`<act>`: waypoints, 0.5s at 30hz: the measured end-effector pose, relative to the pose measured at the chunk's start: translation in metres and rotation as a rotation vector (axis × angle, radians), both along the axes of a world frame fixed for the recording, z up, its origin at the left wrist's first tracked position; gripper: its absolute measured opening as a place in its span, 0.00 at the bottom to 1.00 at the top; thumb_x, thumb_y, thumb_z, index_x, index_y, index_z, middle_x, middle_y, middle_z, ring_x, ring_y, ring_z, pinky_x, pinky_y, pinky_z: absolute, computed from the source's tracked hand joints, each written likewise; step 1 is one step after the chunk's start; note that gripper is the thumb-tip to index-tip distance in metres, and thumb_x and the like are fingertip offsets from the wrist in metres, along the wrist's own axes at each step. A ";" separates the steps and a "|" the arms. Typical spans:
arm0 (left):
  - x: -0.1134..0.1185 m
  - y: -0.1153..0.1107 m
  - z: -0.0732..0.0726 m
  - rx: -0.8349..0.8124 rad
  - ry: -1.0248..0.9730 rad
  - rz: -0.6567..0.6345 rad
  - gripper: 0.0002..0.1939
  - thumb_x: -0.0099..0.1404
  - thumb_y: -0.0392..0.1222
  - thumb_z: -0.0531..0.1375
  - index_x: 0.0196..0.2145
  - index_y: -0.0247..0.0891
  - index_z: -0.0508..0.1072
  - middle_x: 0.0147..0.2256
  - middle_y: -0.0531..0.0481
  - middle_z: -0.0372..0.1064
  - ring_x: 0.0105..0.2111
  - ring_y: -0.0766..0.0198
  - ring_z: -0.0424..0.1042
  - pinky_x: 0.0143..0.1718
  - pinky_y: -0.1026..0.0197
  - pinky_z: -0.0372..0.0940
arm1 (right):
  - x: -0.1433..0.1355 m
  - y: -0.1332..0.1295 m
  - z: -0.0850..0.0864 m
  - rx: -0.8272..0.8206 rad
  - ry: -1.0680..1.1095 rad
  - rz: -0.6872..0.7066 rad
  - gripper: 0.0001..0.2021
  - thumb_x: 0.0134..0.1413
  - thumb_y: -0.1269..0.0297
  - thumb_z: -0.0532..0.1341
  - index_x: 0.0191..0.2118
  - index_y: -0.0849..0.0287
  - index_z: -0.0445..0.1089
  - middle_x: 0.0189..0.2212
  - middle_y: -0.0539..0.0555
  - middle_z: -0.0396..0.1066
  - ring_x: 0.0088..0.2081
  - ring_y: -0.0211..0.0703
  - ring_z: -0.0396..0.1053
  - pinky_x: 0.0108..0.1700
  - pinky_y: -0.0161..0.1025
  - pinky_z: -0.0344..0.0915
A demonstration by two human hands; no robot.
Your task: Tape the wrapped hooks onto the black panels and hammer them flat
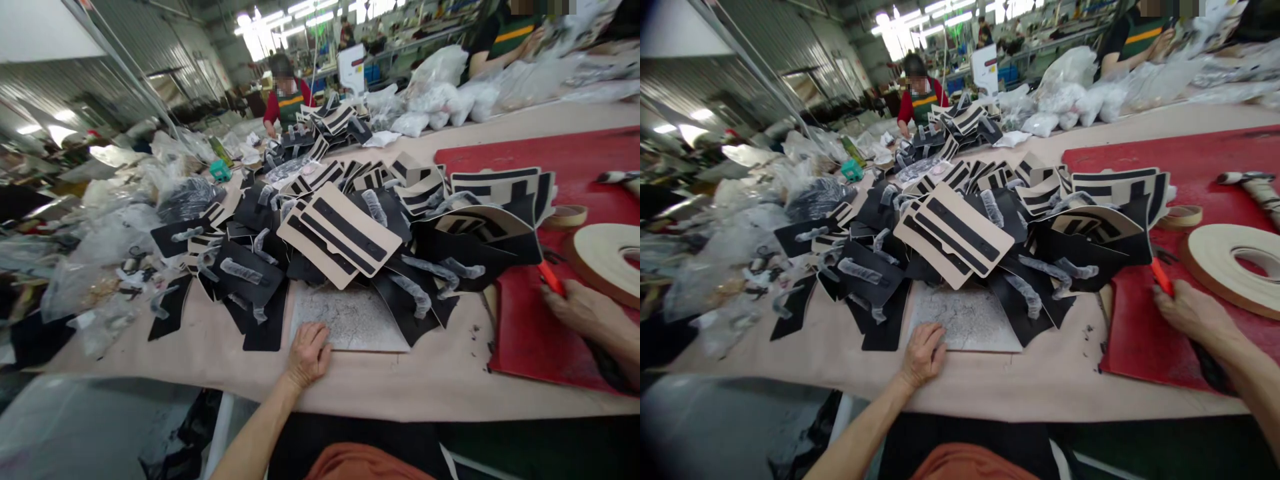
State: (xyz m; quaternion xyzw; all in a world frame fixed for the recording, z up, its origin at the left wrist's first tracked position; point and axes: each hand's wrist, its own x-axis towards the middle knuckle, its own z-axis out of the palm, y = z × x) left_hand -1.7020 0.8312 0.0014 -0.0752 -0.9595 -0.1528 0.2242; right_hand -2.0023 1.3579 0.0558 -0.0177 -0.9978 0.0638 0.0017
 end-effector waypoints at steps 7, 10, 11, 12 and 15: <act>-0.002 -0.005 -0.002 0.002 0.073 -0.017 0.14 0.66 0.36 0.57 0.49 0.34 0.74 0.47 0.39 0.73 0.49 0.52 0.71 0.51 0.48 0.70 | 0.091 -0.068 0.047 -0.913 -0.047 -0.411 0.12 0.61 0.56 0.60 0.32 0.59 0.66 0.21 0.54 0.64 0.21 0.38 0.58 0.28 0.42 0.52; -0.004 -0.008 -0.005 0.033 0.077 -0.033 0.13 0.67 0.36 0.58 0.48 0.35 0.74 0.46 0.40 0.74 0.48 0.53 0.71 0.50 0.48 0.71 | 0.142 -0.107 0.052 -1.362 0.017 -0.385 0.14 0.51 0.54 0.66 0.34 0.59 0.66 0.24 0.52 0.65 0.20 0.35 0.55 0.23 0.38 0.48; -0.005 -0.007 -0.004 0.063 0.073 -0.044 0.12 0.67 0.35 0.58 0.48 0.36 0.74 0.46 0.40 0.74 0.48 0.53 0.71 0.50 0.48 0.71 | 0.159 -0.121 0.051 -1.443 0.008 -0.375 0.18 0.48 0.52 0.68 0.38 0.59 0.67 0.26 0.52 0.67 0.20 0.34 0.56 0.22 0.37 0.49; -0.005 -0.003 -0.003 0.108 0.067 -0.055 0.12 0.67 0.35 0.57 0.48 0.36 0.73 0.46 0.41 0.74 0.48 0.54 0.72 0.49 0.49 0.72 | 0.177 -0.137 0.049 -1.499 -0.022 -0.367 0.22 0.45 0.50 0.70 0.40 0.59 0.67 0.27 0.52 0.68 0.20 0.33 0.56 0.22 0.35 0.49; -0.003 0.019 0.013 0.290 0.040 -0.110 0.14 0.69 0.34 0.55 0.52 0.37 0.70 0.48 0.41 0.73 0.50 0.56 0.72 0.51 0.50 0.73 | 0.228 -0.190 0.041 -1.653 -0.122 -0.286 0.27 0.43 0.47 0.73 0.42 0.59 0.64 0.30 0.51 0.70 0.20 0.30 0.55 0.21 0.31 0.50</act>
